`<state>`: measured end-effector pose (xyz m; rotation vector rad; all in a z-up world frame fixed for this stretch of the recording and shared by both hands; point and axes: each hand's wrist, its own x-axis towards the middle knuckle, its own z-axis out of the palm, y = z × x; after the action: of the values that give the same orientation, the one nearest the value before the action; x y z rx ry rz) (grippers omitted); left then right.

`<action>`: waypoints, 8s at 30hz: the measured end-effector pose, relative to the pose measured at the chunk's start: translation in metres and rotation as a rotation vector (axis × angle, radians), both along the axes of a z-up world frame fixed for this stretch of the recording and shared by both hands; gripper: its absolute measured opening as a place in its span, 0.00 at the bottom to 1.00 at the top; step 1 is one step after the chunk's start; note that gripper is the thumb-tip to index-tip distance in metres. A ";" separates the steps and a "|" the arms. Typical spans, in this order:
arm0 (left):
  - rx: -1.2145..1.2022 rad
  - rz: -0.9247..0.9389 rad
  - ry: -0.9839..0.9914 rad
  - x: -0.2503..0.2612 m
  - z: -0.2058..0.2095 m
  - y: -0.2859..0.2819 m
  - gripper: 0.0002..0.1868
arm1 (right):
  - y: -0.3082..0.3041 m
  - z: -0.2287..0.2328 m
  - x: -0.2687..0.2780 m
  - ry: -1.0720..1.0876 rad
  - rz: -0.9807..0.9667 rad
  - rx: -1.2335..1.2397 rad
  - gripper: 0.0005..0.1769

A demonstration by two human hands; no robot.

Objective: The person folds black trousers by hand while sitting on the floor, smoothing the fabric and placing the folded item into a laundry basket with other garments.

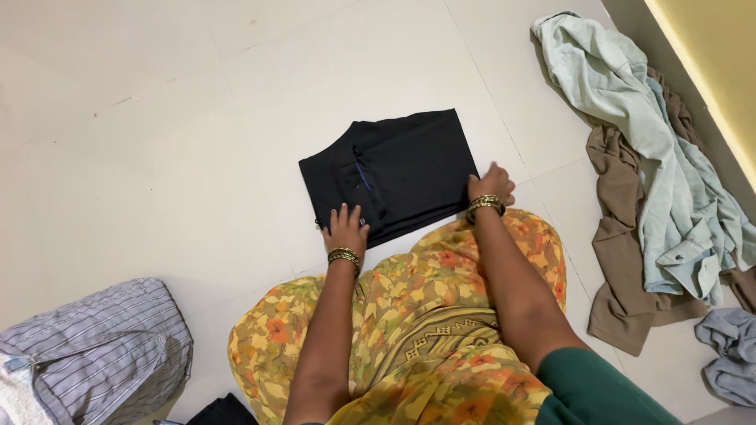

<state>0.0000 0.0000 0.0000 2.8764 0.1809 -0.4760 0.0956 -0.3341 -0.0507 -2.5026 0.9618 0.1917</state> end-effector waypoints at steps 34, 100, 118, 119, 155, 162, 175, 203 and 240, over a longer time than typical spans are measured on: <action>-0.957 1.037 0.063 0.012 -0.130 0.075 0.32 | 0.269 0.045 -0.093 -0.105 1.086 0.207 0.43; -0.291 0.575 -0.233 0.007 -0.021 0.010 0.33 | 0.110 0.101 -0.059 0.280 0.786 -0.120 0.11; 0.203 -0.088 -0.100 0.092 -0.026 -0.012 0.39 | 0.186 0.000 -0.040 -0.214 1.050 0.199 0.31; 0.263 -0.108 -0.163 0.091 -0.032 -0.011 0.40 | 0.193 0.002 -0.037 -0.247 1.088 0.219 0.34; 0.060 -0.116 -0.014 0.133 -0.015 -0.020 0.32 | 0.158 0.005 -0.023 -0.220 0.881 -0.341 0.35; 0.100 0.066 -0.048 0.148 -0.010 0.014 0.34 | 0.159 0.007 -0.020 -0.259 0.902 -0.354 0.35; 0.305 -0.226 -0.237 0.083 -0.074 -0.031 0.39 | 0.197 -0.018 -0.014 -0.194 0.821 -0.115 0.31; -0.266 0.657 -0.474 0.015 -0.099 -0.015 0.46 | 0.094 -0.044 -0.035 -0.104 0.538 -0.171 0.36; -1.708 0.520 -0.796 -0.159 0.142 0.141 0.29 | 0.147 0.144 -0.118 -0.608 0.486 0.908 0.27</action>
<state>-0.1593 0.1412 0.1418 1.0806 0.2035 0.4664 -0.0228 -0.1872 0.0931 -1.7058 -0.0301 -0.0042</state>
